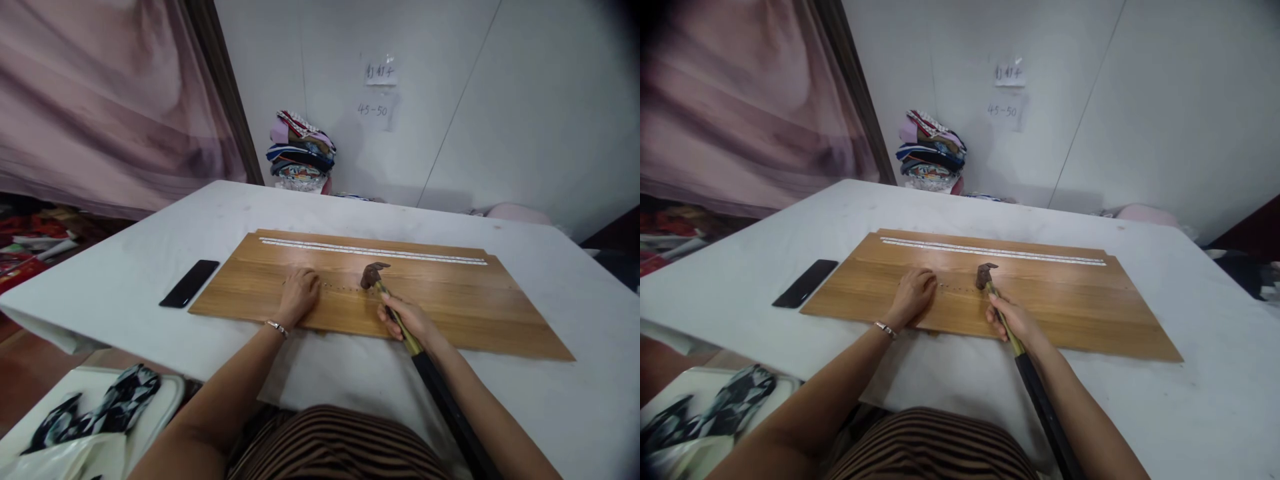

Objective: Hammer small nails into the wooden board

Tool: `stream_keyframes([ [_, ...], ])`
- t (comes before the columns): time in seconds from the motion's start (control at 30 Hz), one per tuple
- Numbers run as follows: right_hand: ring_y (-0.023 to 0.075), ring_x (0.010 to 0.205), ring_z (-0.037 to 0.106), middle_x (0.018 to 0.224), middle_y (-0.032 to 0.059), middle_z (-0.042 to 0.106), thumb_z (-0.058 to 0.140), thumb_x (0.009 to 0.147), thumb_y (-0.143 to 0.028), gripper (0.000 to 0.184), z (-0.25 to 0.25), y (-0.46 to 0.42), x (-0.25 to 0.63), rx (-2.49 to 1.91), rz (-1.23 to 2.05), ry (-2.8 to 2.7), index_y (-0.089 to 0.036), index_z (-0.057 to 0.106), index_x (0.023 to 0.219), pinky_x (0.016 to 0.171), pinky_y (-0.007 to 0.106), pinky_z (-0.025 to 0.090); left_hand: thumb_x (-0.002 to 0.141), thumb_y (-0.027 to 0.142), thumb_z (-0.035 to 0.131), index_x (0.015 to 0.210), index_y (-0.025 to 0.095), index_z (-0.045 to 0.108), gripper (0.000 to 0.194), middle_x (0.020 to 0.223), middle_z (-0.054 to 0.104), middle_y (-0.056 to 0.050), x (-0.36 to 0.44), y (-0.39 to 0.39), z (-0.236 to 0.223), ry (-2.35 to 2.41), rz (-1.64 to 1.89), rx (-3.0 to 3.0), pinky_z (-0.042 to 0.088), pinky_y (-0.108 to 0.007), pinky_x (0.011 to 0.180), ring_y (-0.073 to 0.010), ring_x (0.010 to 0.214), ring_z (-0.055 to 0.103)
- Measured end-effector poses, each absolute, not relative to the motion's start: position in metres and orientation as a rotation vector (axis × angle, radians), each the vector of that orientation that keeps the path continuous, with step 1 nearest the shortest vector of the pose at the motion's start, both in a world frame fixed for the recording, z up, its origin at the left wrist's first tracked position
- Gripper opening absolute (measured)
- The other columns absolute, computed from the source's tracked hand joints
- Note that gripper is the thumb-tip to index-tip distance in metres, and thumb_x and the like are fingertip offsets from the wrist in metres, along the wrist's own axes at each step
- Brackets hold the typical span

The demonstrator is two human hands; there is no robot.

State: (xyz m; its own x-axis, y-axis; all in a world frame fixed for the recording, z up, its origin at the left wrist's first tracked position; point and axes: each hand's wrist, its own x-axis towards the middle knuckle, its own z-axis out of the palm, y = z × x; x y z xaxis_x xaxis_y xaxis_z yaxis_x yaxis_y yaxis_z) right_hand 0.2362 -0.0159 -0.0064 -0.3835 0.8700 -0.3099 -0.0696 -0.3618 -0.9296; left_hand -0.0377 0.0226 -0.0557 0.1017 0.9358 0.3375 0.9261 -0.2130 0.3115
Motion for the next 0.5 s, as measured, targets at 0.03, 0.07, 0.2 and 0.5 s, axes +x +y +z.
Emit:
stream_keyframes([
  [0.03,0.0047,0.027,0.034,0.052,-0.0071,0.056,0.067,0.072,-0.062,0.045,-0.0060,-0.0161,0.2363,-1.148,1.823,-1.181,-0.022,0.049,0.081,0.025,0.018,0.027,0.092,0.025,0.052,0.098,0.020,0.070,0.020,0.113,0.069,-0.008,-0.0375,0.0225,-0.0555,1.957,0.738,2.316,0.045,-0.039,0.096,-0.0241,0.107,0.060],
  [0.07,0.0049,0.027,0.034,0.052,-0.0072,0.057,0.067,0.072,-0.061,0.045,-0.0057,-0.0162,0.2363,-1.143,1.824,-1.179,-0.022,0.050,0.083,0.026,0.018,0.027,0.092,0.025,0.052,0.097,0.019,0.070,0.020,0.113,0.069,-0.008,-0.0374,0.0225,-0.0554,1.956,0.741,2.315,0.045,-0.039,0.096,-0.0241,0.107,0.060],
  [0.2,0.0047,0.027,0.035,0.054,-0.0071,0.058,0.069,0.071,-0.061,0.046,-0.0059,-0.0163,0.2359,-1.143,1.809,-1.181,-0.022,0.050,0.086,0.025,0.018,0.028,0.092,0.026,0.052,0.098,0.019,0.070,0.020,0.113,0.069,-0.008,-0.0370,0.0226,-0.0557,1.954,0.741,2.318,0.045,-0.039,0.096,-0.0241,0.106,0.060],
  [0.5,0.0050,0.028,0.036,0.056,-0.0077,0.059,0.068,0.073,-0.057,0.045,-0.0062,-0.0177,0.2366,-1.138,1.815,-1.181,-0.022,0.051,0.096,0.025,0.016,0.027,0.092,0.026,0.052,0.099,0.019,0.070,0.021,0.113,0.069,-0.008,-0.0381,0.0237,-0.0580,1.941,0.759,2.314,0.045,-0.039,0.095,-0.0241,0.106,0.059],
])
